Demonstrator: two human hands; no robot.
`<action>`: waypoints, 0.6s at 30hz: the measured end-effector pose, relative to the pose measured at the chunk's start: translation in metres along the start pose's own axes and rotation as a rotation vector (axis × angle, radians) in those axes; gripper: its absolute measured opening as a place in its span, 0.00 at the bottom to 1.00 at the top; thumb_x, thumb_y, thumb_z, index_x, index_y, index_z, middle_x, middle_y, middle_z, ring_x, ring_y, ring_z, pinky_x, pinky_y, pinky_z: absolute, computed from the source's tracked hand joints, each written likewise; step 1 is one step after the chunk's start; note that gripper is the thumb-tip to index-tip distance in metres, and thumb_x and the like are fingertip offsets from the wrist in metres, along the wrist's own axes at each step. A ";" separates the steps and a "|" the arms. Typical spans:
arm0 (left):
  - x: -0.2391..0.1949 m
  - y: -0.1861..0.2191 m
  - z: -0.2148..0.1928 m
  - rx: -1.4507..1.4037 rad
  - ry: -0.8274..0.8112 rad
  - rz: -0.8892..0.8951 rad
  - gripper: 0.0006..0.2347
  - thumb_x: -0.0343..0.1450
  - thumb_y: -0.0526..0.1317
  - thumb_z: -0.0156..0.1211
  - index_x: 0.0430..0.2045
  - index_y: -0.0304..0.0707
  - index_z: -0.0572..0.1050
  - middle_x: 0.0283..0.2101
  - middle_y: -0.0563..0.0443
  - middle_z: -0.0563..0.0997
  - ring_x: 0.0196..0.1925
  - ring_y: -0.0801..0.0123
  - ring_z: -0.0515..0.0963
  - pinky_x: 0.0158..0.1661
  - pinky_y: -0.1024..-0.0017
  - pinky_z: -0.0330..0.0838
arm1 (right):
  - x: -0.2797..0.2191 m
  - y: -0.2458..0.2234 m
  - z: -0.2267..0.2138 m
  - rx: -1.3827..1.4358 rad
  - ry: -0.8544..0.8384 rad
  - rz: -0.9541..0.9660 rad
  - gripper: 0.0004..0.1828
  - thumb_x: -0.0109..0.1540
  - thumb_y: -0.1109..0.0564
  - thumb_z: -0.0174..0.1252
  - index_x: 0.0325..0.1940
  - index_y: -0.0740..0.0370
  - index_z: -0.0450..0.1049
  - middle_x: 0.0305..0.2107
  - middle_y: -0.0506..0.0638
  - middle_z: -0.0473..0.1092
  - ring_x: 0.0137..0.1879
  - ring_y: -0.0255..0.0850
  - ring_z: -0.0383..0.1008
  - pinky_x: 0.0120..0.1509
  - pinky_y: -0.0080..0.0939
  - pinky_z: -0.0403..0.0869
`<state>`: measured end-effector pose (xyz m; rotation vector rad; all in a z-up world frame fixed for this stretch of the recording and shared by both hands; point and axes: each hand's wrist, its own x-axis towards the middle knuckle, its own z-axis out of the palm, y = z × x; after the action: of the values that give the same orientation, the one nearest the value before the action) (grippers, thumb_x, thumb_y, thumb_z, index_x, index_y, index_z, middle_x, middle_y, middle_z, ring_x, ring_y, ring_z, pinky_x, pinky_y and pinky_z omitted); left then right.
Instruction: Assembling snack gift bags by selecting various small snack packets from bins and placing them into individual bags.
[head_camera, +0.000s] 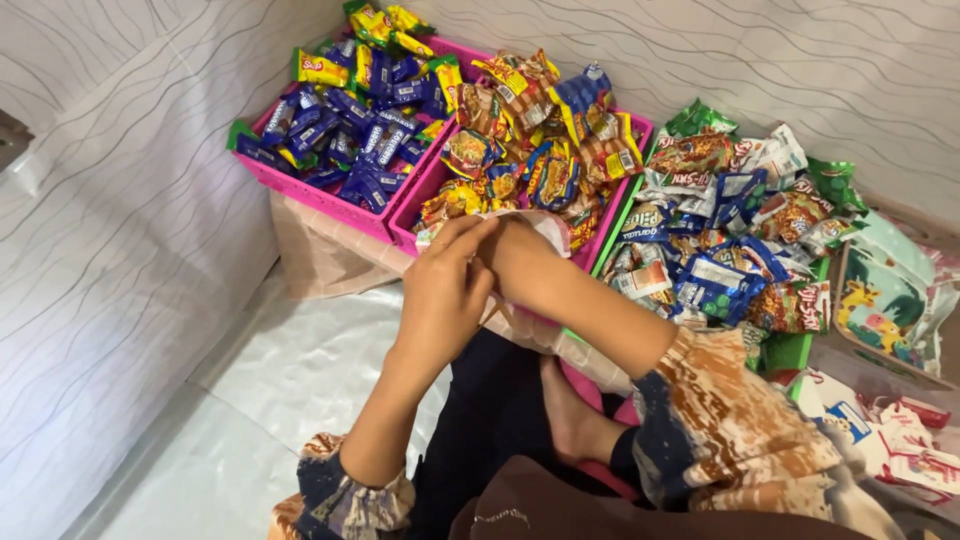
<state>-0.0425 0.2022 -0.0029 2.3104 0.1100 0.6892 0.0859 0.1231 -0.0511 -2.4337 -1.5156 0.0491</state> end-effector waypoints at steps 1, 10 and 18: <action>0.000 -0.001 -0.001 -0.025 0.015 0.000 0.22 0.64 0.27 0.54 0.54 0.40 0.78 0.52 0.44 0.80 0.53 0.44 0.81 0.50 0.56 0.76 | 0.002 -0.002 -0.004 0.031 -0.002 -0.014 0.14 0.59 0.55 0.58 0.34 0.71 0.81 0.27 0.66 0.76 0.36 0.62 0.81 0.38 0.57 0.78; 0.014 0.011 -0.082 -0.072 0.171 0.061 0.20 0.65 0.24 0.54 0.51 0.36 0.80 0.50 0.38 0.80 0.49 0.41 0.82 0.43 0.59 0.78 | -0.016 -0.062 -0.116 -0.298 0.398 -0.505 0.08 0.67 0.62 0.50 0.41 0.64 0.75 0.34 0.53 0.73 0.44 0.49 0.78 0.47 0.39 0.76; -0.017 -0.041 -0.162 0.052 0.254 -0.017 0.20 0.67 0.23 0.52 0.54 0.28 0.79 0.51 0.30 0.77 0.32 0.55 0.82 0.28 0.71 0.76 | 0.026 -0.062 -0.107 0.082 0.708 -0.575 0.07 0.68 0.64 0.55 0.49 0.64 0.76 0.42 0.54 0.72 0.52 0.50 0.77 0.58 0.44 0.76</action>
<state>-0.1345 0.3273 0.0603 2.2585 0.2668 0.9791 0.0616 0.1490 0.0706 -1.5860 -1.7075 -0.7536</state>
